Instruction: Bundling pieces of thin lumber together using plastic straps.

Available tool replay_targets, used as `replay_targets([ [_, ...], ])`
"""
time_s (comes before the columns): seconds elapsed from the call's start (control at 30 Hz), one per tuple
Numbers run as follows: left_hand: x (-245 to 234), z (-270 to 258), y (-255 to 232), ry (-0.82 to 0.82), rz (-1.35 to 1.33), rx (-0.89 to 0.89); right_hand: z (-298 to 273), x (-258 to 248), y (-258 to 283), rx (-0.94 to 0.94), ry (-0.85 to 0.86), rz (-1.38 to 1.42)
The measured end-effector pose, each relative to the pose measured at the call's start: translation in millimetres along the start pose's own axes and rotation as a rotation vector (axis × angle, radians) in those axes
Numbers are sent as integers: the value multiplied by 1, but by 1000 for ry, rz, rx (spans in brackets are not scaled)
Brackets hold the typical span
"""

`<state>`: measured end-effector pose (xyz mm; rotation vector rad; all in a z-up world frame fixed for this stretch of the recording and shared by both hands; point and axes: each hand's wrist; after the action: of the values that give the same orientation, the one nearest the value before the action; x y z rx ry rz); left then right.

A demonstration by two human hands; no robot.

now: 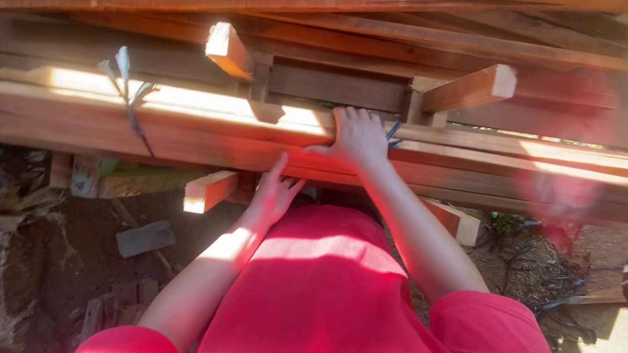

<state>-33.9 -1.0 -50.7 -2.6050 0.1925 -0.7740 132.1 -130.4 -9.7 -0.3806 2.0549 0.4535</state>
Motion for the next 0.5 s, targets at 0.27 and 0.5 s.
replay_targets([
  [0.27,-118,86,38,-53,-5,-73,30,25,-17,-38,174,38],
  [0.5,-98,83,24,-77,19,-127,58,12,-23,-87,381,42],
])
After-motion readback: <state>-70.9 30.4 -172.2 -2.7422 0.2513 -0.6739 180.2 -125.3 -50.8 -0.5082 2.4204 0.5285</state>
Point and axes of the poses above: each hand's wrist, its own z-axis towards the middle knuckle, its own x-axis out of the palm, y = z × x, and after that the axes turned 11 degrees about x, right-handed
